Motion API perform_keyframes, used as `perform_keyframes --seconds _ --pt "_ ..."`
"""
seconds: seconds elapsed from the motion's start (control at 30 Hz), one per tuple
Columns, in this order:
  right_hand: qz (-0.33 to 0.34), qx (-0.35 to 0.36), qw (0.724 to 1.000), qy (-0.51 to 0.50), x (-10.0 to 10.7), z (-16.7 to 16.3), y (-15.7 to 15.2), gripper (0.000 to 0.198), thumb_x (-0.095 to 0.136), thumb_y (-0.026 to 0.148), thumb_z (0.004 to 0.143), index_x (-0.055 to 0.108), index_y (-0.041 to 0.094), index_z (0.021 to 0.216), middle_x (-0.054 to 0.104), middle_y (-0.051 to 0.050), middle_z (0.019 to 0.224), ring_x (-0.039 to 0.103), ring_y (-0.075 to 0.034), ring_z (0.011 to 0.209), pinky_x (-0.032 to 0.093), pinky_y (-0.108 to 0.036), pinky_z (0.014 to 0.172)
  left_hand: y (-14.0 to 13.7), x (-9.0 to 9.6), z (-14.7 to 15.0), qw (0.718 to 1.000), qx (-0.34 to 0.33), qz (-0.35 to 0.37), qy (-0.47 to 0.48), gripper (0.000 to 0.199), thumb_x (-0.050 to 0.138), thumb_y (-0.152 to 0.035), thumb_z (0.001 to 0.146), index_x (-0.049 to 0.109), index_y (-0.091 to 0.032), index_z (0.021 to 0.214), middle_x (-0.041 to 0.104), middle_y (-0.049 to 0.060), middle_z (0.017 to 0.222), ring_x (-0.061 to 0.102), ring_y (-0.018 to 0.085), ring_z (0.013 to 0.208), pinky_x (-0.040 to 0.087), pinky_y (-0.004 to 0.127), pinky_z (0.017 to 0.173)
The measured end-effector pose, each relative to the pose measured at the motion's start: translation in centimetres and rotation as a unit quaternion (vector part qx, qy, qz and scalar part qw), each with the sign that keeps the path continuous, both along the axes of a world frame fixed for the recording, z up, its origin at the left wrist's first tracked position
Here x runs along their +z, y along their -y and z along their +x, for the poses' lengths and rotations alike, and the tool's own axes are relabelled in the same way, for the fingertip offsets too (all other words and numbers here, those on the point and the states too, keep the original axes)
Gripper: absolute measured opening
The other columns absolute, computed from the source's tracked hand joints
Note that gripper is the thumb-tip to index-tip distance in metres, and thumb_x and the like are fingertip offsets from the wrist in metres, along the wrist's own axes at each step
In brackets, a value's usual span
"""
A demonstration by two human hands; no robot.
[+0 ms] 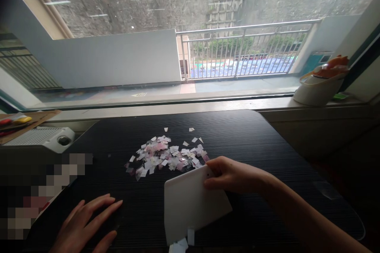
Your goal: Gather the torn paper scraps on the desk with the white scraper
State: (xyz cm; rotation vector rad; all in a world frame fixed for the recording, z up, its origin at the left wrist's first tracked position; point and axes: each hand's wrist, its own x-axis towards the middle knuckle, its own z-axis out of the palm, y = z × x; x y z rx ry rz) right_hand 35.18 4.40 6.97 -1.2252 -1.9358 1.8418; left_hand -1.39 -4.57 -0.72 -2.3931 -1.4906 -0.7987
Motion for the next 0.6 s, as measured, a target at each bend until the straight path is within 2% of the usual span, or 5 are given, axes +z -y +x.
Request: perform_keyframes --seconds 0.1,0.3,0.47,0.6 --pt "-0.001 -0.027 1.0 0.004 0.0 0.7 0.6 0.025 0.064 0.038 0.075 0.057 0.014 0.077 0.054 0.003 0.069 0.049 -0.011 0.063 0.037 -0.021 0.057 -0.2 0.0 -0.5 0.999 -0.025 0.013 -0.037 0.042 0.05 -0.04 0.081 0.052 -0.031 0.122 0.059 0.003 0.117 0.059 0.022 0.105 0.033 0.044 0.104" --pt "-0.008 -0.073 0.997 -0.004 0.5 2.5 2.7 0.03 0.063 0.044 0.075 0.053 0.016 0.072 0.053 0.004 0.067 0.048 -0.011 0.062 0.036 -0.02 0.055 0.2 0.7 0.1 0.999 -0.003 -0.018 -0.03 0.04 0.05 -0.039 0.081 0.052 -0.031 0.121 0.059 0.003 0.116 0.057 0.023 0.108 0.033 0.045 0.104" --pt "0.008 -0.111 0.994 0.025 0.7 3.7 4.2 0.031 0.062 0.046 0.076 0.053 0.017 0.072 0.052 0.003 0.068 0.05 -0.012 0.065 0.039 -0.02 0.056 0.4 0.4 0.8 0.999 0.019 -0.016 0.028 0.036 0.045 -0.042 0.084 0.055 -0.031 0.117 0.059 0.004 0.116 0.056 0.024 0.109 0.029 0.048 0.105" --pt "0.043 -0.166 0.985 0.01 0.6 4.2 4.8 0.029 0.062 0.044 0.077 0.054 0.017 0.072 0.052 0.003 0.067 0.05 -0.011 0.063 0.041 -0.02 0.055 0.4 0.3 0.9 0.999 0.018 -0.016 0.033 0.036 0.045 -0.042 0.084 0.055 -0.03 0.117 0.058 0.004 0.116 0.056 0.024 0.109 0.028 0.049 0.106"
